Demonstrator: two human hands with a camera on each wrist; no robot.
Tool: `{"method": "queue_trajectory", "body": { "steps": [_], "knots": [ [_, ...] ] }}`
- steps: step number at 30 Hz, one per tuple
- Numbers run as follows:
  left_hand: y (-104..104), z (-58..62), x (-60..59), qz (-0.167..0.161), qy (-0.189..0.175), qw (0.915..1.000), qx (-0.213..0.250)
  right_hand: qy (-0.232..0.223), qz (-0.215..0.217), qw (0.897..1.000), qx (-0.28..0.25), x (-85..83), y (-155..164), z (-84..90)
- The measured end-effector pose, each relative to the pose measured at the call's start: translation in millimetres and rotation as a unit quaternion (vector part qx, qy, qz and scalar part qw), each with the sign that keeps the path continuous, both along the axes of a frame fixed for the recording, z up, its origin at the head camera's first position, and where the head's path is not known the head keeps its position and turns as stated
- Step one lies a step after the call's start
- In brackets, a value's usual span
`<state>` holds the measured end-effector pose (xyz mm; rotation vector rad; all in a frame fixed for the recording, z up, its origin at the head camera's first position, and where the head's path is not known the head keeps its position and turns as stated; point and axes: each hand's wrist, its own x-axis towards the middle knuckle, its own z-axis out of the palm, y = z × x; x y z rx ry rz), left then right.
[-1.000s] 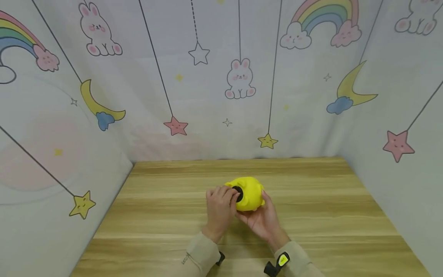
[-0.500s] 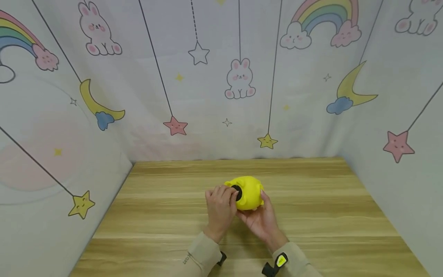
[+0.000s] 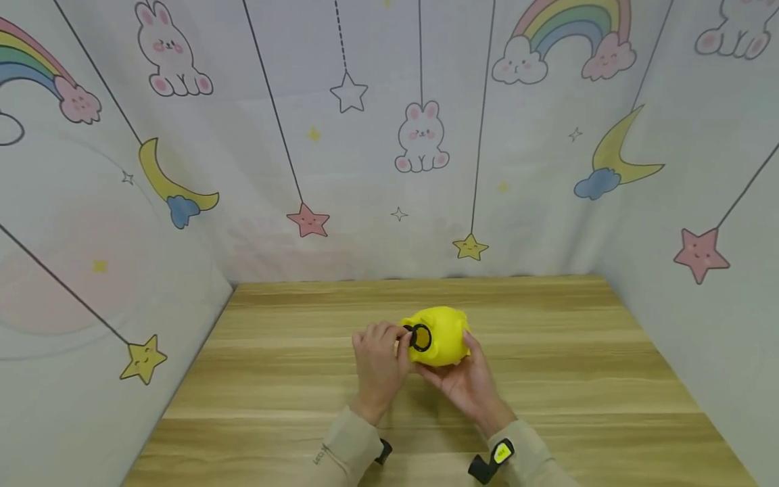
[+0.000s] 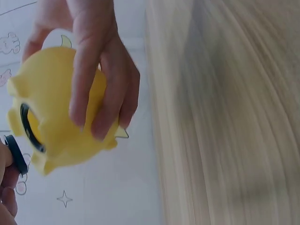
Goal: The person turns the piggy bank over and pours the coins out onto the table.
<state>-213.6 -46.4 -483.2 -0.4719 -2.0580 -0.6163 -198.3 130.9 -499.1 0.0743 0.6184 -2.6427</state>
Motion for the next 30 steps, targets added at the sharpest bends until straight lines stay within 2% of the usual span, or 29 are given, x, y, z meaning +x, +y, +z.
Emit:
{"method": "queue_trajectory", "body": {
  "steps": [6,9,11,13,15,19,21,23,26,30],
  "knots": [
    [-21,1.9,-7.6,0.033,-0.035,0.9988,0.014,0.018,0.004,0.998,0.055,-3.4,9,4.9],
    [-35,1.2,-12.4,0.046,-0.075,0.996,0.016,0.028,0.008,0.997,0.075,-6.5,12,9.8],
    [-45,-0.7,-14.5,0.059,-0.118,0.9912,0.013,0.027,0.01,0.996,0.09,-8.7,14,12.6],
    [-54,-4.4,-15.1,0.074,-0.169,0.9829,0.006,0.023,0.012,0.994,0.106,-9.9,16,15.0],
    [-64,-9.5,-15.1,0.089,-0.226,0.97,-0.006,0.023,0.013,0.991,0.134,-10.4,18,16.7],
    [-81,-20.9,-14.1,0.115,-0.336,0.9341,-0.036,0.031,0.021,0.981,0.189,-10.7,23,18.2],
    [-88,-26.4,-13.6,0.127,-0.374,0.9171,-0.052,0.04,0.028,0.976,0.213,-10.6,26,19.0],
    [-94,-31.2,-12.8,0.136,-0.399,0.9046,-0.063,0.047,0.033,0.97,0.236,-10.3,28,19.7],
    [-99,-37.4,-11.1,0.142,-0.415,0.8958,-0.069,0.05,0.037,0.963,0.263,-10.0,30,21.0],
    [-101,-42.7,-9.2,0.14,-0.424,0.8923,-0.067,0.048,0.044,0.954,0.292,-11.2,32,21.4]
  ]
}}
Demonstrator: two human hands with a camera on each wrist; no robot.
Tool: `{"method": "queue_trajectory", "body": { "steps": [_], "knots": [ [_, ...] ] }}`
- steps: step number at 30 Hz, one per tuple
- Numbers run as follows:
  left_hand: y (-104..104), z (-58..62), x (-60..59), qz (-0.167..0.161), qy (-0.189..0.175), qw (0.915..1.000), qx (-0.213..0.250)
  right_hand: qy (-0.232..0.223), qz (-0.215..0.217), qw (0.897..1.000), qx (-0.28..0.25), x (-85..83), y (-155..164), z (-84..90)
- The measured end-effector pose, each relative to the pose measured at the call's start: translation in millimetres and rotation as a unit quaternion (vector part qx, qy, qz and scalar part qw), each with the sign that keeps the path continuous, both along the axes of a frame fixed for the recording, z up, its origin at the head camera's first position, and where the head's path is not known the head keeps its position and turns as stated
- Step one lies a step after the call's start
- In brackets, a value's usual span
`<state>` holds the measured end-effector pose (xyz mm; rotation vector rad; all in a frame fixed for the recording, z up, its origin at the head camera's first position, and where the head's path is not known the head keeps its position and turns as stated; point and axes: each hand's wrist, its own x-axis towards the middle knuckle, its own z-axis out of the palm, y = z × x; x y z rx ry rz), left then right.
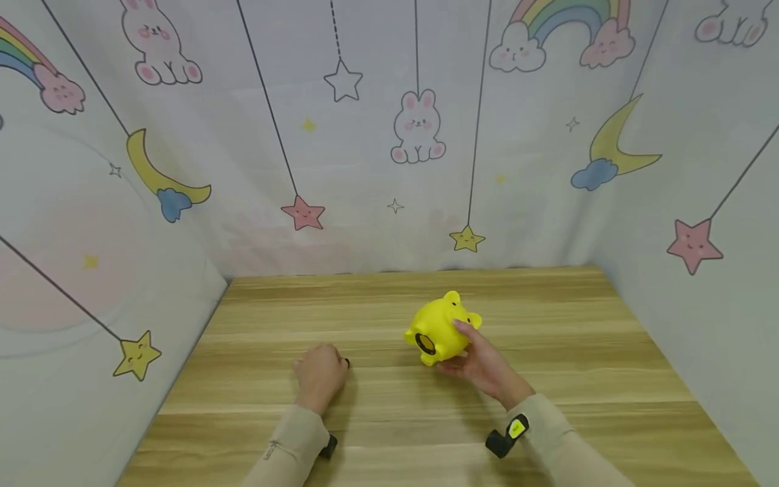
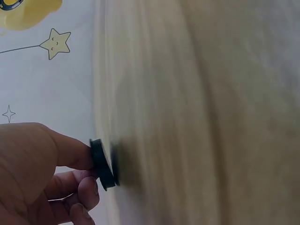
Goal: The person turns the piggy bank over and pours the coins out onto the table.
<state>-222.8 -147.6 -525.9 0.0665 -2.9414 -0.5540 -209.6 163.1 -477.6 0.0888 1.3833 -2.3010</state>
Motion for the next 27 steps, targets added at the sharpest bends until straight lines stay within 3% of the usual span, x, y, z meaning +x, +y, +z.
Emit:
{"method": "queue_trajectory", "body": {
  "steps": [6,10,14,18,19,21,24,27],
  "knots": [
    [1,-6.1,2.8,-0.006,-0.006,0.9999,0.007,0.016,0.016,0.997,0.074,-2.7,10,1.2],
    [4,-3.9,3.1,-0.004,-0.011,0.9998,0.016,0.024,0.034,0.99,0.132,-5.0,19,6.0],
    [16,10.7,1.9,-0.023,0.001,0.9988,0.043,0.036,0.056,0.979,0.192,-9.4,25,14.2],
    [39,27.4,0.9,-0.09,0.024,0.9895,0.11,0.045,0.07,0.969,0.232,-13.6,27,21.1],
    [46,30.7,1.7,-0.111,0.02,0.9842,0.136,0.047,0.075,0.967,0.237,-14.2,26,21.8],
    [57,34.3,2.9,-0.159,-0.003,0.9651,0.208,0.053,0.081,0.964,0.248,-14.6,25,20.9],
    [71,41.9,1.0,-0.209,-0.085,0.9231,0.311,0.086,0.083,0.958,0.259,-14.4,23,19.9],
    [80,46.4,-1.7,-0.241,-0.168,0.8809,0.371,0.128,0.08,0.951,0.27,-10.8,21,17.7]
  ]
}}
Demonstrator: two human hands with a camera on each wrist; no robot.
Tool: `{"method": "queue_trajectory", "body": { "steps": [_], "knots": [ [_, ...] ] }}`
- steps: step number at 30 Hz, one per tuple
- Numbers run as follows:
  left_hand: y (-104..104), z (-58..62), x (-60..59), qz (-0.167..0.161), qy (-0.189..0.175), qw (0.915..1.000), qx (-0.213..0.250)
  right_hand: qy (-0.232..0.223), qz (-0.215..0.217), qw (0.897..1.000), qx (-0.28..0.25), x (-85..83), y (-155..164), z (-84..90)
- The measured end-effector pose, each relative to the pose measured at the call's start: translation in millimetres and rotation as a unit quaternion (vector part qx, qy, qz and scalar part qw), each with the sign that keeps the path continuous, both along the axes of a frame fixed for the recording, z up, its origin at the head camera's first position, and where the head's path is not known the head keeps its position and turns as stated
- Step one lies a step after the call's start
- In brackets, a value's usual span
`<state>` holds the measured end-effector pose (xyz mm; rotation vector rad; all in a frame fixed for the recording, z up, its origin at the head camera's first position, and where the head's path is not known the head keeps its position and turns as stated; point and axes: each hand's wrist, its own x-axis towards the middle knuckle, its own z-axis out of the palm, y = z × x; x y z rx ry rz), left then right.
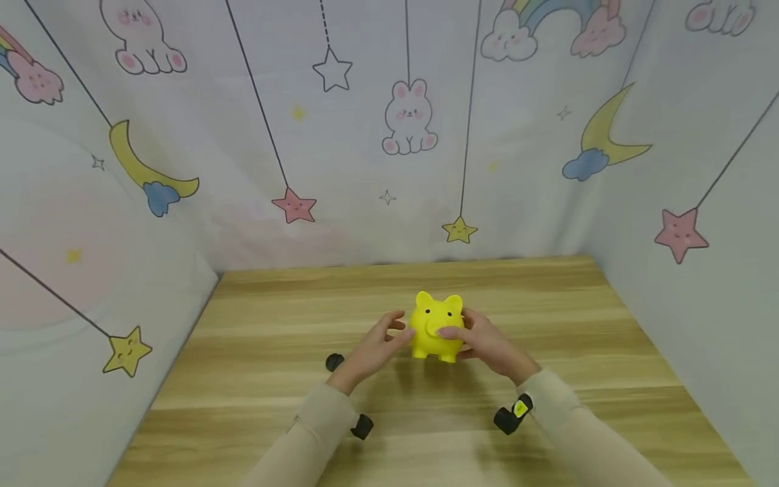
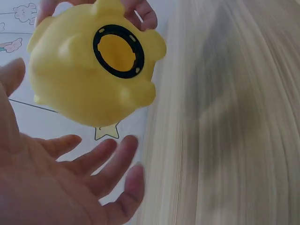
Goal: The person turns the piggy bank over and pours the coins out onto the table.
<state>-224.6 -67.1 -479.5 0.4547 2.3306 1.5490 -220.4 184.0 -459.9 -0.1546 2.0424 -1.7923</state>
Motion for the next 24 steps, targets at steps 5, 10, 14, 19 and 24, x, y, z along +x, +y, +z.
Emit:
{"method": "queue_trajectory", "body": {
  "steps": [5,10,14,19,24],
  "knots": [
    [6,3.7,-0.8,-0.059,-0.061,0.9956,0.039,0.058,0.02,0.998,0.007,7.2,0,-1.8],
    [7,3.4,-2.6,-0.073,-0.065,0.9934,0.06,0.118,0.031,0.992,0.036,10.2,2,0.3],
    [5,3.7,-0.7,-0.067,-0.065,0.9924,0.081,0.14,0.033,0.988,0.062,11.7,3,-1.9],
    [2,3.3,0.6,-0.066,-0.034,0.9941,0.08,0.151,0.046,0.986,0.06,12.5,9,-6.8],
    [-2,4.0,-2.7,-0.087,0.013,0.9938,0.067,0.156,0.094,0.983,0.01,11.8,17,-3.5]
  ]
}}
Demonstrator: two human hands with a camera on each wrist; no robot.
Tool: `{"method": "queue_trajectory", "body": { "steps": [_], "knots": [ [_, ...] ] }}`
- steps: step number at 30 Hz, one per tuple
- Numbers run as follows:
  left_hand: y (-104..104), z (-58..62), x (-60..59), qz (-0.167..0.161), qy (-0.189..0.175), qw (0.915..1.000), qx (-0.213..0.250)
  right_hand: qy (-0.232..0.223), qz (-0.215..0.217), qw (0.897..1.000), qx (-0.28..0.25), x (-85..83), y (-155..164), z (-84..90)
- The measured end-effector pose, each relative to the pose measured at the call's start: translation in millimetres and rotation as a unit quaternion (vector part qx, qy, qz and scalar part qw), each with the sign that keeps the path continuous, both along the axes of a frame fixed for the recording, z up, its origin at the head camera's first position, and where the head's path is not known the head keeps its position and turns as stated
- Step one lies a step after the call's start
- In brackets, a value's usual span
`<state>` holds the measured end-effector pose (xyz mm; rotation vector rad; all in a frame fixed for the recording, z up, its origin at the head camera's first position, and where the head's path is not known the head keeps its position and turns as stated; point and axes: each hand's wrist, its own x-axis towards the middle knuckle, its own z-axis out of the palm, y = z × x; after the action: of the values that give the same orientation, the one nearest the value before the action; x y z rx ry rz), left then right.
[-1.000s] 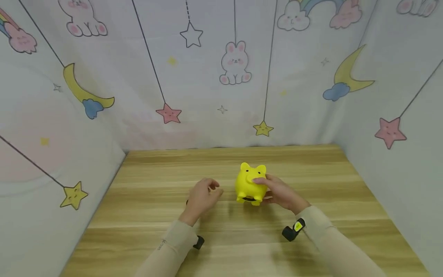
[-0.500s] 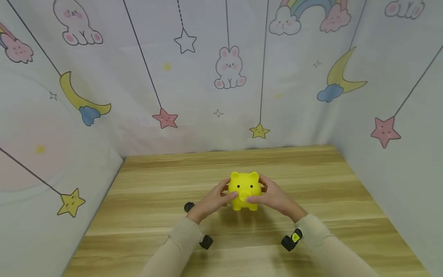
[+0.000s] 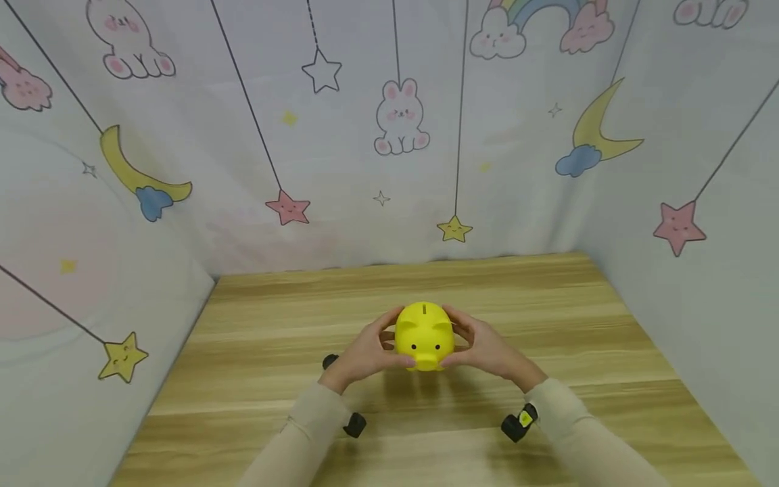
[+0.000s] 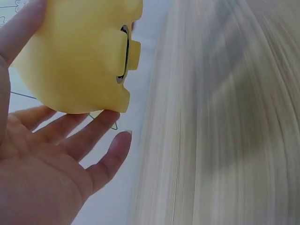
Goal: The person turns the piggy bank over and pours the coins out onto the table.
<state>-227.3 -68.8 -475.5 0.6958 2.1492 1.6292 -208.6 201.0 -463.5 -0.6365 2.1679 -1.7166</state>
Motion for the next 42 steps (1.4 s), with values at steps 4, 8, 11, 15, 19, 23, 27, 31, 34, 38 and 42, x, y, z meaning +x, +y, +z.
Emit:
{"method": "queue_trajectory", "body": {
  "steps": [4,8,11,15,19,23,27,31,34,38,42],
  "knots": [
    [0,-3.5,0.3,-0.013,0.041,0.9989,-0.017,0.012,0.022,1.0,-0.004,4.0,4,0.0],
    [1,-6.9,3.8,-0.018,0.057,0.9975,-0.038,0.024,0.014,1.0,0.012,9.9,6,-3.1],
    [3,-7.8,5.4,-0.02,0.064,0.9969,-0.042,0.035,0.008,0.999,0.015,12.9,6,-5.8],
    [4,-7.3,4.5,-0.019,0.077,0.9959,-0.044,0.055,-0.005,0.998,0.017,13.9,5,-7.5],
    [3,-7.3,5.0,-0.015,0.077,0.9957,-0.048,0.059,-0.017,0.998,0.024,14.8,3,-10.1],
    [0,-10.2,9.5,-0.005,0.073,0.9958,-0.055,0.051,-0.013,0.998,0.024,16.0,-2,-14.3],
    [-2,-13.5,12.5,0.003,0.083,0.9951,-0.053,0.062,-0.019,0.997,0.027,16.2,-6,-18.0],
    [-10,-13.0,14.3,0.031,0.109,0.9924,-0.048,0.132,-0.014,0.989,0.065,9.0,-17,-19.0],
    [-16,-9.6,12.6,0.049,0.153,0.9853,-0.059,0.196,-0.016,0.977,0.084,1.9,-25,-17.7],
    [-8,-7.9,6.8,0.044,0.218,0.9723,-0.072,0.242,-0.04,0.965,0.09,1.4,-22,-19.6],
    [6,-12.8,2.3,0.037,0.257,0.9633,-0.068,0.274,-0.059,0.955,0.096,6.3,-12,-25.1]
  ]
}}
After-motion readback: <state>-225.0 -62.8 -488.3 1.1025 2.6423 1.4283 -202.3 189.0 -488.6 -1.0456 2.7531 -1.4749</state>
